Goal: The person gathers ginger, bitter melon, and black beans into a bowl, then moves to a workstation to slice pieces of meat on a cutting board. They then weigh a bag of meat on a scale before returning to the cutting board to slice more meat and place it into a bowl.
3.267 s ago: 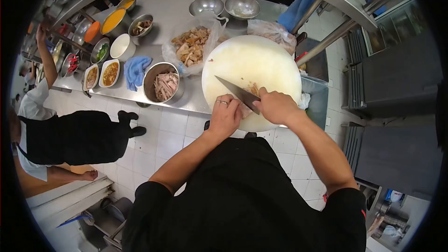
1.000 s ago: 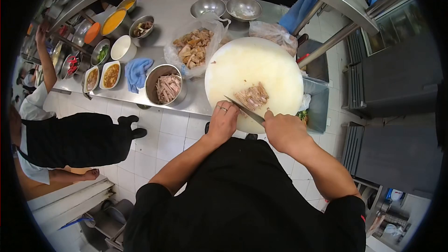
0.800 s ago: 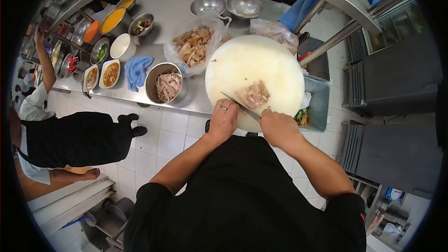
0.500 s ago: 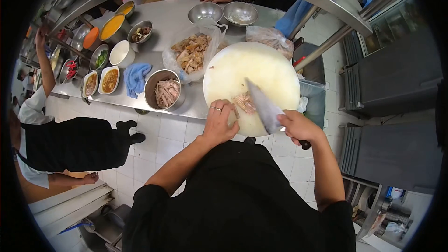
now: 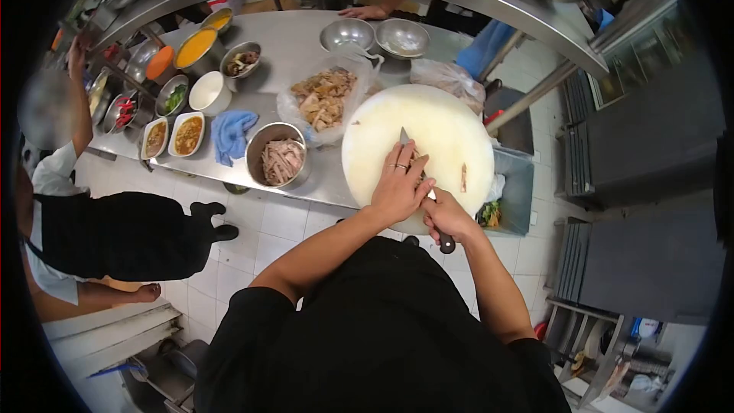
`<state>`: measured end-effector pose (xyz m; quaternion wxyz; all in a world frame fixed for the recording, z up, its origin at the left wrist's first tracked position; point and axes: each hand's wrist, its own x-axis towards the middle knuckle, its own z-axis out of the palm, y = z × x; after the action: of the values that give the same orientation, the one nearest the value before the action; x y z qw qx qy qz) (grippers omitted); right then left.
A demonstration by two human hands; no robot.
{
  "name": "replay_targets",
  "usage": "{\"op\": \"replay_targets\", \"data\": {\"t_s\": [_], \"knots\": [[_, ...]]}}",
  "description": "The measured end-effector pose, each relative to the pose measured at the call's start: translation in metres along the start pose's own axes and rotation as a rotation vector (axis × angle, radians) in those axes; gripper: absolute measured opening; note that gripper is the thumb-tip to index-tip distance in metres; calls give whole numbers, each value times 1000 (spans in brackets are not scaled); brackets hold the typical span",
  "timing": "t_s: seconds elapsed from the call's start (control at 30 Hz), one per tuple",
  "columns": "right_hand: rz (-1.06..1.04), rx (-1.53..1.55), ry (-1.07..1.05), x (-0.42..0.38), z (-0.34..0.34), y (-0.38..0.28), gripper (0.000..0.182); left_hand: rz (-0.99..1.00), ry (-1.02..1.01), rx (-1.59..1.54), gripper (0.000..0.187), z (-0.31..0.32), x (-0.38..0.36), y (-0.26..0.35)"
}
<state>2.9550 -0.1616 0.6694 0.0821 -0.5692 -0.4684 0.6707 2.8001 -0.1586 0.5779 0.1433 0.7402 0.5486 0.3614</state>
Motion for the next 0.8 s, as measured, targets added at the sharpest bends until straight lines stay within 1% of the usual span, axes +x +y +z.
{"op": "replay_targets", "data": {"t_s": [0.03, 0.07, 0.13, 0.17, 0.2, 0.27, 0.33, 0.37, 0.43, 0.47, 0.53, 0.57, 0.6, 0.63, 0.67, 0.7, 0.73, 0.77, 0.8], "knots": [[-41, 22, -34, 8, 9, -3, 24, -66, 63, -54, 51, -1, -1, -9], [-81, 43, -74, 17, 20, -5, 23, -81, 167, -79, 41, -12, -1, -12], [-169, 55, -171, 34, 44, -10, 20, -66, 292, -59, 39, -46, -7, -32], [-192, 12, -200, 35, 61, -22, 19, -55, 350, -50, 38, -67, -10, -42], [-216, -30, -225, 35, 80, -35, 18, -48, 448, 24, 31, -88, -13, -52], [-230, -120, -236, 39, 110, -51, 19, -214, 550, 106, 27, -123, -22, -80], [-218, -223, -204, 46, 131, -61, 21, -517, 505, 151, 28, -149, -27, -125], [-218, -191, -193, 46, 133, -60, 20, -616, 392, 196, 42, -156, -33, -160], [-220, -128, -162, 46, 121, -55, 20, -1177, 274, -573, 51, -177, -33, -214], [-199, -62, -142, 44, 108, -51, 20, -1095, 279, -547, 51, -186, -31, -216], [-153, 72, -97, 32, 74, -36, 20, -933, 279, -495, 50, -213, -23, -201], [-165, 95, -52, 22, 56, -29, 22, -869, 265, -380, 46, -220, -14, -180], [-180, 148, 8, 11, 39, -19, 24, -803, 249, -265, 42, -218, 3, -146], [-185, 213, 64, 3, 21, -6, 24, -736, 232, -150, 38, -202, 18, -119], [-204, 281, 139, -6, 6, 6, 23, -621, 226, -295, 32, -169, 29, -106], [-242, 344, 217, -12, -10, 26, 22, -554, 88, -422, 33, -130, 43, -91], [-279, 407, 315, -20, -20, 40, 22, -467, -112, -381, 39, -98, 54, -63], [-294, 382, 384, -31, -31, 49, 21, -149, -171, -306, 44, -42, 61, -55], [-295, 408, 463, -44, -36, 54, 19, -82, -276, -283, 50, -15, 67, -19]]}}
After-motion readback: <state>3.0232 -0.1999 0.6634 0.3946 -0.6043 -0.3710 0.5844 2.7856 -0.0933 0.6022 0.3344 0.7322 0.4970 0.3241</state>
